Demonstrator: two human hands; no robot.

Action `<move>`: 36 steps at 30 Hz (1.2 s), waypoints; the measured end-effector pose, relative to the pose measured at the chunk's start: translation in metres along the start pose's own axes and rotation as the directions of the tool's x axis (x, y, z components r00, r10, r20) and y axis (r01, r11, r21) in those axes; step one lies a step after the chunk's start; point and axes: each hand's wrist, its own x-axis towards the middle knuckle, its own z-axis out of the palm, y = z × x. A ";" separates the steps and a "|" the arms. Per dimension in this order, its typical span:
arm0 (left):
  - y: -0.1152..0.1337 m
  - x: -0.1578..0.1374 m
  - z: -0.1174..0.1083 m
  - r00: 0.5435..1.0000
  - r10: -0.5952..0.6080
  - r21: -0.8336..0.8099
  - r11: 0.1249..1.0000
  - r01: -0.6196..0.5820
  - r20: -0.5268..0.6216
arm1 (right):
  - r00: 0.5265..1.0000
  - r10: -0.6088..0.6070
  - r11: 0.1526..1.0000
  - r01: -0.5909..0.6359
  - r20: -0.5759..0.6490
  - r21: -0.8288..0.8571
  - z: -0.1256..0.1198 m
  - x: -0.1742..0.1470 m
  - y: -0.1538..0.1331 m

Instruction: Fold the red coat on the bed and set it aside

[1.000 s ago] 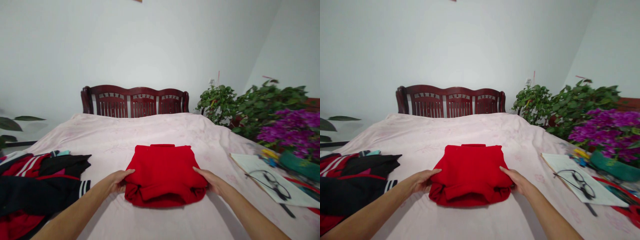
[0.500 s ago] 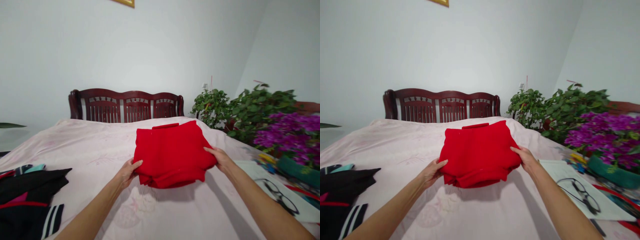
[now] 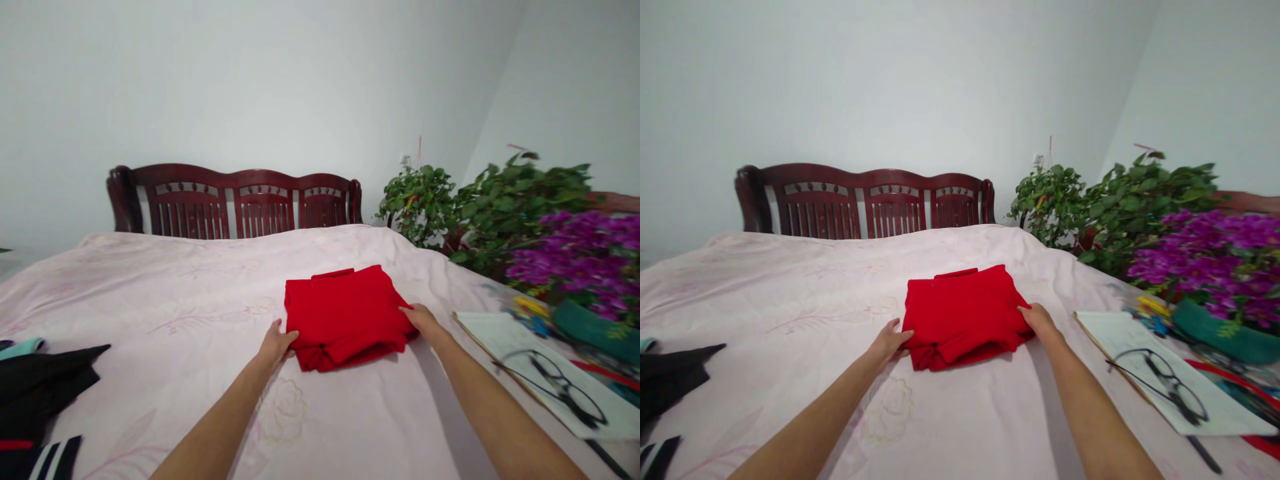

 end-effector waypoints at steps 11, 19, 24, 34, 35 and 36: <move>-0.007 -0.039 0.005 0.696 0.552 0.644 0.334 -0.689 0.459 | 0.888 -0.427 0.691 0.441 0.169 -0.573 0.029 -0.016 -0.063; -0.030 -0.043 0.003 0.677 0.593 0.666 0.293 -0.686 0.437 | 0.928 -0.226 0.678 0.368 0.296 -0.636 0.045 -0.018 -0.053; -0.046 -0.036 0.008 0.634 0.666 0.675 0.259 -0.691 0.393 | 0.862 -0.396 0.654 0.506 0.316 -0.562 0.074 -0.036 -0.115; -0.040 -0.040 0.007 0.637 0.652 0.721 0.194 -0.665 0.412 | 0.825 -0.435 0.708 0.561 0.361 -0.429 0.165 -0.046 -0.164; -0.040 -0.041 0.007 0.637 0.651 0.723 0.191 -0.664 0.413 | 0.825 -0.433 0.722 0.559 0.362 -0.408 0.167 -0.045 -0.164; -0.039 -0.041 0.007 0.636 0.652 0.725 0.187 -0.663 0.413 | 0.826 -0.433 0.738 0.555 0.361 -0.385 0.168 -0.045 -0.163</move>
